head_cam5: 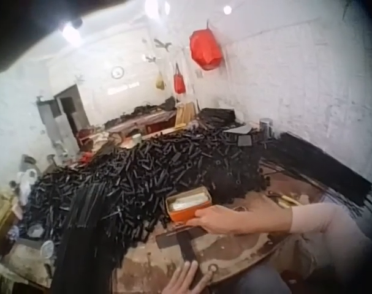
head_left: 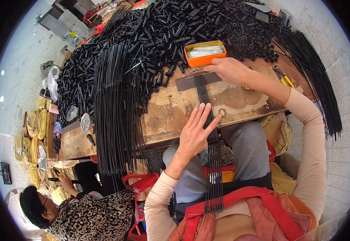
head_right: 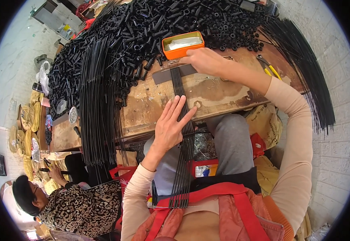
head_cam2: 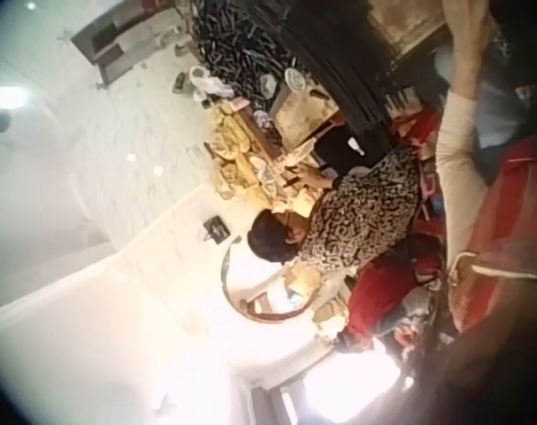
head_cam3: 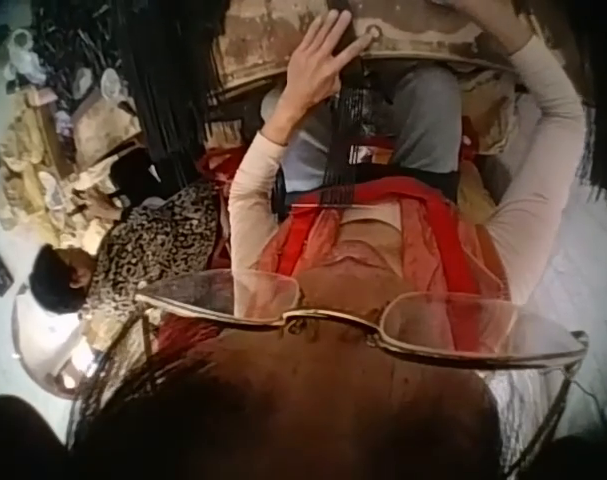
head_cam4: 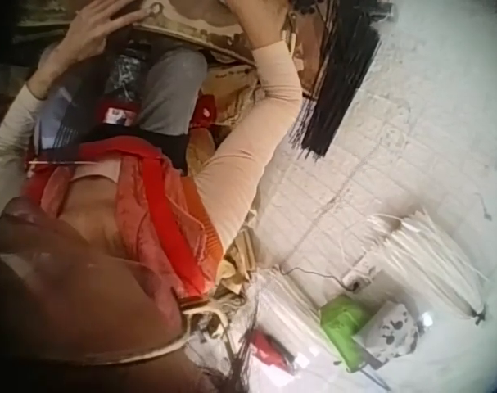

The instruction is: Trimming and aligning black plastic rods into a grouped component at a manufacturing workstation.

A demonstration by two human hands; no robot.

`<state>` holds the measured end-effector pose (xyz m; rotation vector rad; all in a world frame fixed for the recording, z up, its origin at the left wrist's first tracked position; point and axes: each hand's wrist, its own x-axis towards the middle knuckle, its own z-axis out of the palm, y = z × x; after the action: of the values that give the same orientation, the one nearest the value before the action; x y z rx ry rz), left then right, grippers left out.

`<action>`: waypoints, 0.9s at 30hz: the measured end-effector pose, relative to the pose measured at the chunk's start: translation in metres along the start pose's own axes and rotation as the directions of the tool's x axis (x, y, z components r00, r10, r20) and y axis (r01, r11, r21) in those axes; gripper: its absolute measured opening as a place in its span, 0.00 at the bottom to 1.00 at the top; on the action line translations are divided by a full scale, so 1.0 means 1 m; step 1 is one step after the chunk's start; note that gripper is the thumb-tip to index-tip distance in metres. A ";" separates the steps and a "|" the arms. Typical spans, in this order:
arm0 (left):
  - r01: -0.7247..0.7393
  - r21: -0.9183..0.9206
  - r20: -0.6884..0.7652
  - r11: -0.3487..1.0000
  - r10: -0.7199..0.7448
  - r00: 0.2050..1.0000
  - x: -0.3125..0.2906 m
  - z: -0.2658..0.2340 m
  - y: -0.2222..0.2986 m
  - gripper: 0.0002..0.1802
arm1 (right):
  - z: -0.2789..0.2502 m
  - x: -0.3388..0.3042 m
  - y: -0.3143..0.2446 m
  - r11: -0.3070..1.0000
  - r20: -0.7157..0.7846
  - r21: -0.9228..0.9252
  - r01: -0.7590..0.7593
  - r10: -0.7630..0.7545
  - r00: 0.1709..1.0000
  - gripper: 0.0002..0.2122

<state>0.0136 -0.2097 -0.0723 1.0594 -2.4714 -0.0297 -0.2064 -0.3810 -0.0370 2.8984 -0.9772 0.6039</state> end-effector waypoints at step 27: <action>-0.022 0.033 0.006 0.999 0.022 1.000 0.001 0.002 0.000 0.31 | -0.007 -0.008 0.011 0.995 -0.003 -0.087 0.038 -0.039 0.999 0.05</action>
<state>0.0121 -0.2114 -0.0737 1.0468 -2.4964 0.0151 -0.2209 -0.3846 -0.0346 2.8311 -0.9206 0.5520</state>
